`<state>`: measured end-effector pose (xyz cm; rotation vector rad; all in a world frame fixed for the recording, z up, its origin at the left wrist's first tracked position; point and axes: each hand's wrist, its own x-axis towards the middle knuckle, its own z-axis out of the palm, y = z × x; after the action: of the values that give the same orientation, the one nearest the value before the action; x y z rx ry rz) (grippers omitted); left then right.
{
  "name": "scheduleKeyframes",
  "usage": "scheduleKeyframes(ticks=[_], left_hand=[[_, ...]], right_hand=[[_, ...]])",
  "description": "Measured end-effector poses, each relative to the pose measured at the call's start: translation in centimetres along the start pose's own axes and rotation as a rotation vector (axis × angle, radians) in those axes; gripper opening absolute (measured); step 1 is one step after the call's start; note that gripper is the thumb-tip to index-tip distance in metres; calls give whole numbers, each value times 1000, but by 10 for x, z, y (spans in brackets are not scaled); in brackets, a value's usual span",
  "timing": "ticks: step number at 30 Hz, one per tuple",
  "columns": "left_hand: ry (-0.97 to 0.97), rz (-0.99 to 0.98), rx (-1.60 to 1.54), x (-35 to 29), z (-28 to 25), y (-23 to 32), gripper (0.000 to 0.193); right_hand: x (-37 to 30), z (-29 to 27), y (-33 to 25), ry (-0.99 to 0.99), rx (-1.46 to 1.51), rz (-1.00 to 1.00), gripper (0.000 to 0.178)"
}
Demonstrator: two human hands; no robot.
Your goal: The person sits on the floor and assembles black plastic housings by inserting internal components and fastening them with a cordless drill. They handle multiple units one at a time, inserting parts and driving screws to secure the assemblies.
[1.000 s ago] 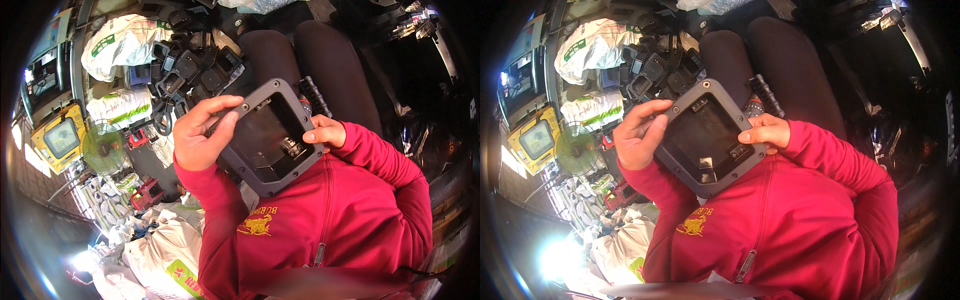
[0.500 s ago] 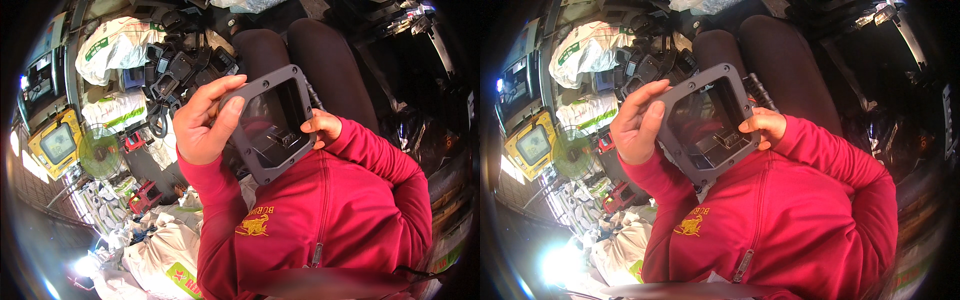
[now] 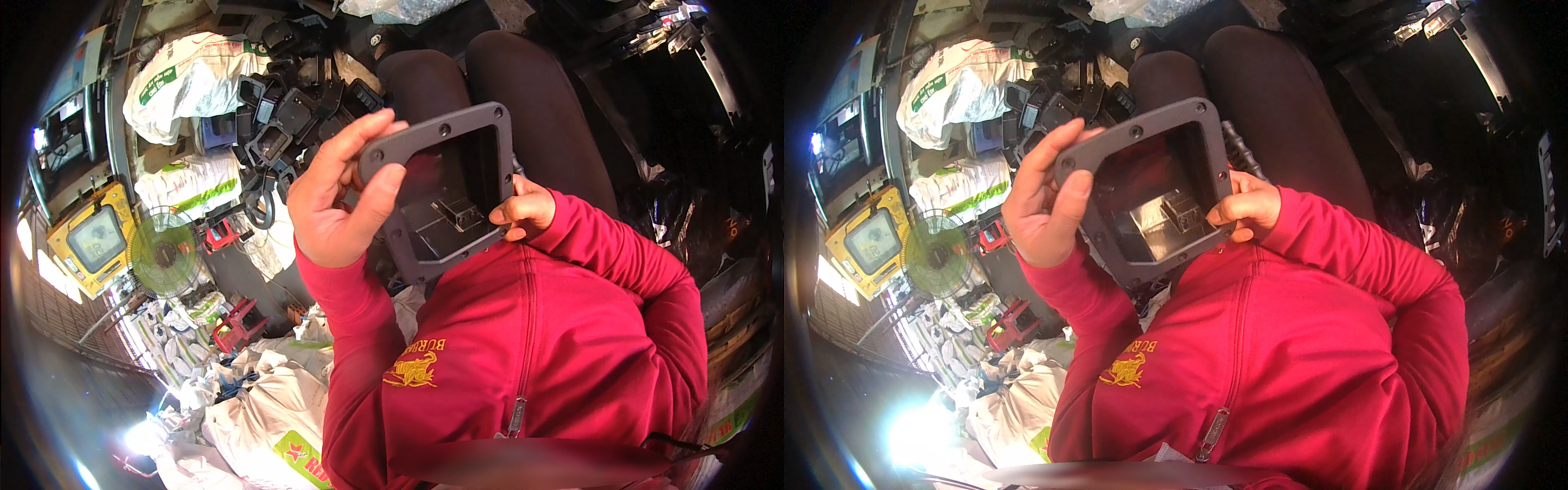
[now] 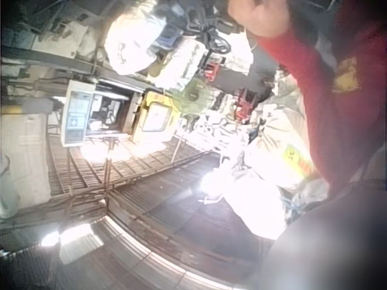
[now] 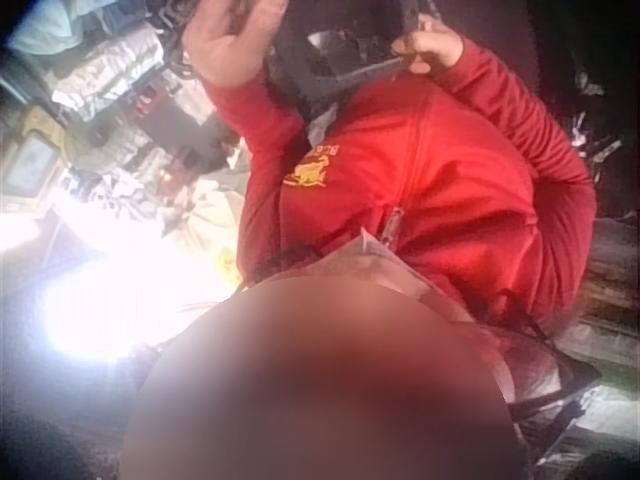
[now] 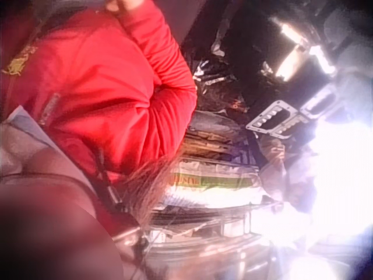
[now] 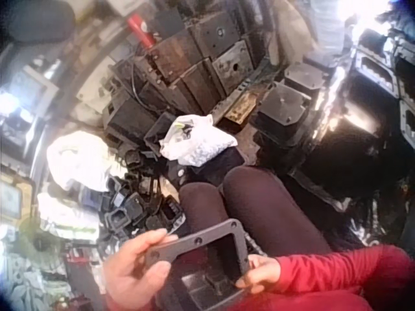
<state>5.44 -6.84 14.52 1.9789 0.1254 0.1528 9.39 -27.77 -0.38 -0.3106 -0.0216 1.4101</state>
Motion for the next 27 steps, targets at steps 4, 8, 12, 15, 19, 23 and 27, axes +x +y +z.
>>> scheduleKeyframes(ticks=[4,8,12,15,19,23,27], left_hand=[[-71,73,331,1,1,-9,69],[-89,-52,205,-6,14,-22,77],[-156,-205,179,-8,10,-31,70],[-175,-258,156,-6,8,-34,66],[-197,-174,198,-4,9,-31,68],[-200,-182,206,-4,10,-26,70],[-203,-156,172,-5,7,-29,67]], right_hand=[[-1,6,-4,64,-55,-90,36],[-2,11,-6,118,-82,-176,30],[-3,10,-4,209,-99,-97,24],[-3,7,1,234,-124,-84,18],[-3,4,3,192,-150,-115,14],[-5,3,2,182,-206,-133,17],[-6,5,3,188,-242,-111,22]])
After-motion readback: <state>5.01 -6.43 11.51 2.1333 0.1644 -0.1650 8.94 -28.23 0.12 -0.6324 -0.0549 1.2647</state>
